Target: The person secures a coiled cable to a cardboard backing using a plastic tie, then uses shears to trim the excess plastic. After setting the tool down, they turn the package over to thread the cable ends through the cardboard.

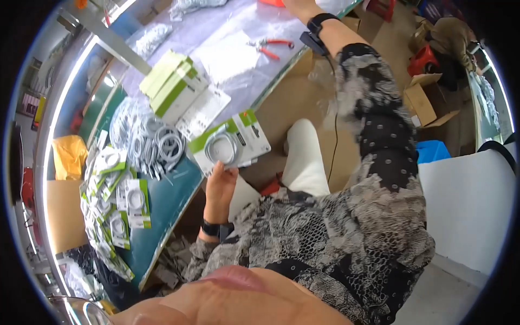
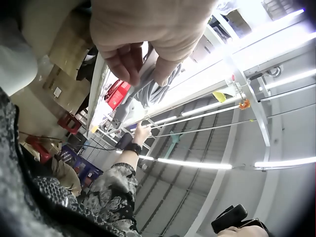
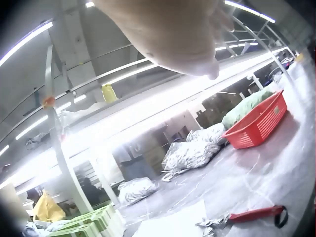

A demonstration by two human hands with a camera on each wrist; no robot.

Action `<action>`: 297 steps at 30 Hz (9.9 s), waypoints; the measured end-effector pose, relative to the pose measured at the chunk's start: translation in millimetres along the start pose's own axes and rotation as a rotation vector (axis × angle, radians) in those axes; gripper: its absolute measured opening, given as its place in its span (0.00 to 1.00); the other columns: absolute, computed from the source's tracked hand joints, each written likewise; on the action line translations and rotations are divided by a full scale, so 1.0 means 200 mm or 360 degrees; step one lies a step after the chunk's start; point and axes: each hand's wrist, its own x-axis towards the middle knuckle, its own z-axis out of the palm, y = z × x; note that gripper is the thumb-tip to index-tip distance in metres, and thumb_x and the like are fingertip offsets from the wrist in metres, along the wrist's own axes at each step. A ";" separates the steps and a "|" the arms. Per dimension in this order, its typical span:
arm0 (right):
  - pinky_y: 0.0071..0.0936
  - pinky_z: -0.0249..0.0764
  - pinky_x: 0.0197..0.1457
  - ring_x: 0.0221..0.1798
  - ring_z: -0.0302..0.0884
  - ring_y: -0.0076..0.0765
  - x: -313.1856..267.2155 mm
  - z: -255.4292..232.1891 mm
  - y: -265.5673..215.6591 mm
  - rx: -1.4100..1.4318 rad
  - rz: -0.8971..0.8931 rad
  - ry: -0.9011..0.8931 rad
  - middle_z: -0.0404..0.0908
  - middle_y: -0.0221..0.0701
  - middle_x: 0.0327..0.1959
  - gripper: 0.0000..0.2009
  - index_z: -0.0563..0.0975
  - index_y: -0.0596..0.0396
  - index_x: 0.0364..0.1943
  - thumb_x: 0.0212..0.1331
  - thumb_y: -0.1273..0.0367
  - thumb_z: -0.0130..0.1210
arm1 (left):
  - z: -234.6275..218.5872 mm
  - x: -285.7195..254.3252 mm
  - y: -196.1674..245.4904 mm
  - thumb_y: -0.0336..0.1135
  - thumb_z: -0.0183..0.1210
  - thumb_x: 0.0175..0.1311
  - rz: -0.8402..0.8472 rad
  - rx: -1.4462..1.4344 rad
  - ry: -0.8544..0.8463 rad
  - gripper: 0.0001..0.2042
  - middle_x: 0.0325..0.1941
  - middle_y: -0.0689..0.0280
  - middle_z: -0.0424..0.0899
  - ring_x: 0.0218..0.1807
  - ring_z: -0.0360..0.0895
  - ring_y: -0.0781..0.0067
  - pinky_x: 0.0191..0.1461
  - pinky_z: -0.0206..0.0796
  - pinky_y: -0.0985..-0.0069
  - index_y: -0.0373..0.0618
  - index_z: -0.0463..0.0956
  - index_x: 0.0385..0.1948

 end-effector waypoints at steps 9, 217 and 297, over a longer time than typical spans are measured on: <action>0.35 0.73 0.35 0.36 0.79 0.43 -0.54 0.02 -0.66 0.0443 -0.0110 -0.0438 0.79 0.35 0.32 0.06 0.77 0.52 0.32 0.53 0.67 0.53 | 0.01 0.03 0.03 0.28 0.54 0.64 0.0051 -0.0044 0.0268 0.11 0.44 0.69 0.79 0.42 0.75 0.76 0.41 0.67 0.76 0.46 0.71 0.47; 0.19 0.69 0.34 0.34 0.72 0.23 -0.90 -0.86 -1.55 0.2193 0.0823 -0.0458 0.73 0.28 0.31 0.09 0.80 0.56 0.38 0.53 0.80 0.55 | 0.24 0.24 0.18 0.45 0.50 0.67 0.0176 -0.0245 0.0012 0.18 0.49 0.61 0.76 0.48 0.76 0.62 0.57 0.69 0.63 0.39 0.70 0.48; 0.30 0.73 0.39 0.34 0.77 0.39 -0.78 -0.80 -1.51 0.1935 0.0266 -0.0032 0.79 0.34 0.34 0.11 0.77 0.58 0.42 0.52 0.76 0.56 | 0.29 0.19 0.09 0.48 0.51 0.65 -0.0331 -0.0891 -0.0171 0.18 0.33 0.67 0.77 0.30 0.73 0.80 0.30 0.68 0.85 0.40 0.72 0.43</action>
